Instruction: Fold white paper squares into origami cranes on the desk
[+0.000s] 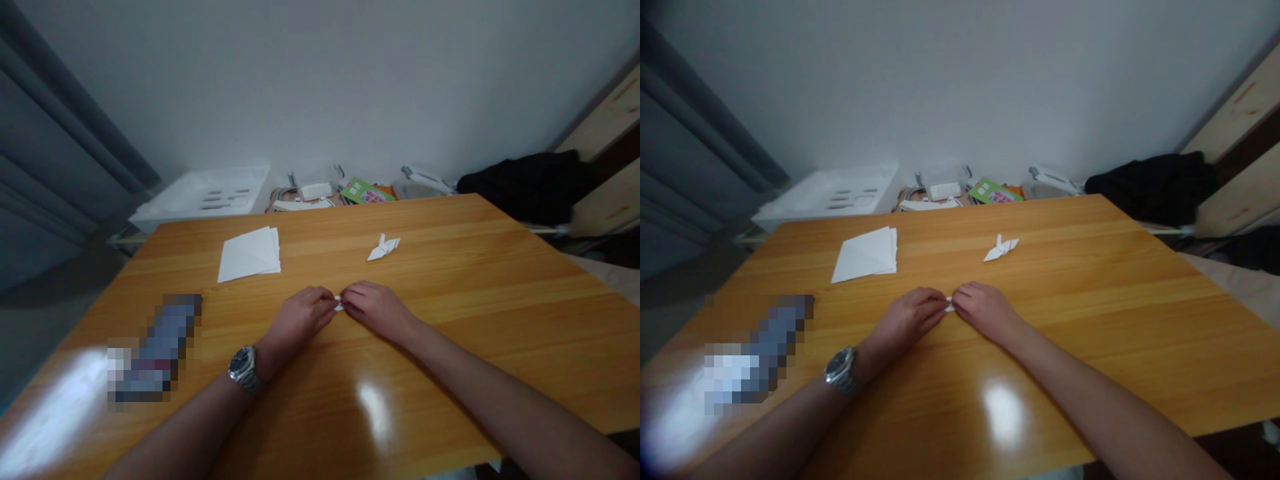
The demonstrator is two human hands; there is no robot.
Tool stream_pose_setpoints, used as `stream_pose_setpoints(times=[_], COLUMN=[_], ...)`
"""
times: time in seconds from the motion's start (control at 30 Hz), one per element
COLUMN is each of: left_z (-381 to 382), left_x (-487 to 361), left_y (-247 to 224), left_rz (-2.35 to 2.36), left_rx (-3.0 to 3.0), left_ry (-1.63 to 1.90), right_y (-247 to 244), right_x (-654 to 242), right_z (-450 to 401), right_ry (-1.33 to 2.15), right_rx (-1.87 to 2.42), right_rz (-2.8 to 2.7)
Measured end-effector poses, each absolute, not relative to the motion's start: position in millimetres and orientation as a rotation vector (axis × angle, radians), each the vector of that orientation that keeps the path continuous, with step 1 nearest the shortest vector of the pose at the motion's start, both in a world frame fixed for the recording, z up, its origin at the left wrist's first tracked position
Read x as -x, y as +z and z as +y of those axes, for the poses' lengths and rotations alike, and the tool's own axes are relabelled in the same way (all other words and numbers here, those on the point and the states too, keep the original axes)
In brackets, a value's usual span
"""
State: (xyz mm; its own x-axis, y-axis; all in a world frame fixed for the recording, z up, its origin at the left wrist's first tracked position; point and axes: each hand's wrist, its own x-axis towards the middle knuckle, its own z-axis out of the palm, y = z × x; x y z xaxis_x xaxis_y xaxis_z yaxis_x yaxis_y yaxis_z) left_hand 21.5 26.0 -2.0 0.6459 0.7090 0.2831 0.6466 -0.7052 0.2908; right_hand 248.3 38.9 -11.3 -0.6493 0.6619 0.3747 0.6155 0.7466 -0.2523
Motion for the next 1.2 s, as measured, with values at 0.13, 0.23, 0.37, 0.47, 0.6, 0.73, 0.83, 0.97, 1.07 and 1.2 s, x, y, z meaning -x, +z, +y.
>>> stream_pose_setpoints(times=[0.13, 0.23, 0.37, 0.47, 0.6, 0.73, 0.83, 0.97, 1.07, 1.2], left_z=[23.1, 21.5, 20.4, 19.8, 18.3, 16.2, 15.0, 14.0, 13.4, 13.5], left_x=[-21.6, -21.5, -21.6, -21.2, -21.0, -22.4, -23.4, -24.6, -25.4, -25.2], left_y=[-1.3, 1.1, 1.8, 0.9, 0.9, 2.4, 3.5, 4.4, 5.4, 5.9], left_rz=[1.159, 1.144, 1.09, 1.05, 1.025, 1.069, 1.089, 1.093, 1.096, 1.085], left_rx=[-2.741, -2.808, -2.868, -2.891, -2.881, -2.871, -2.867, -2.858, -2.844, -2.821], left_ry=[0.512, 0.485, 0.459, 0.462, 0.435, 0.395, 0.387, 0.374, 0.364, 0.365], right_y=[-8.4, -7.6, -6.5, -3.2, 0.2, -2.8, -5.3, -4.7, -3.4, -3.6], right_x=[-252.5, -257.3, -265.6, -270.7, -273.7, -275.2, -276.8, -278.0, -278.4, -280.6], right_z=[36.1, 36.5, 40.0, 41.5, 41.4, 42.4, 43.3, 42.4, 40.3, 38.8], right_ry=[0.219, 0.246, 0.159, 0.069, 0.086, 0.171, 0.213, 0.253, 0.253, 0.241], right_rx=[0.937, 0.916, 0.87, 0.919, 0.947, 0.939, 0.945, 0.957, 1.004, 1.074], right_rz=[-2.505, -2.519, -2.553, -2.577, -2.611, -2.626, -2.626, -2.652, -2.648, -2.641])
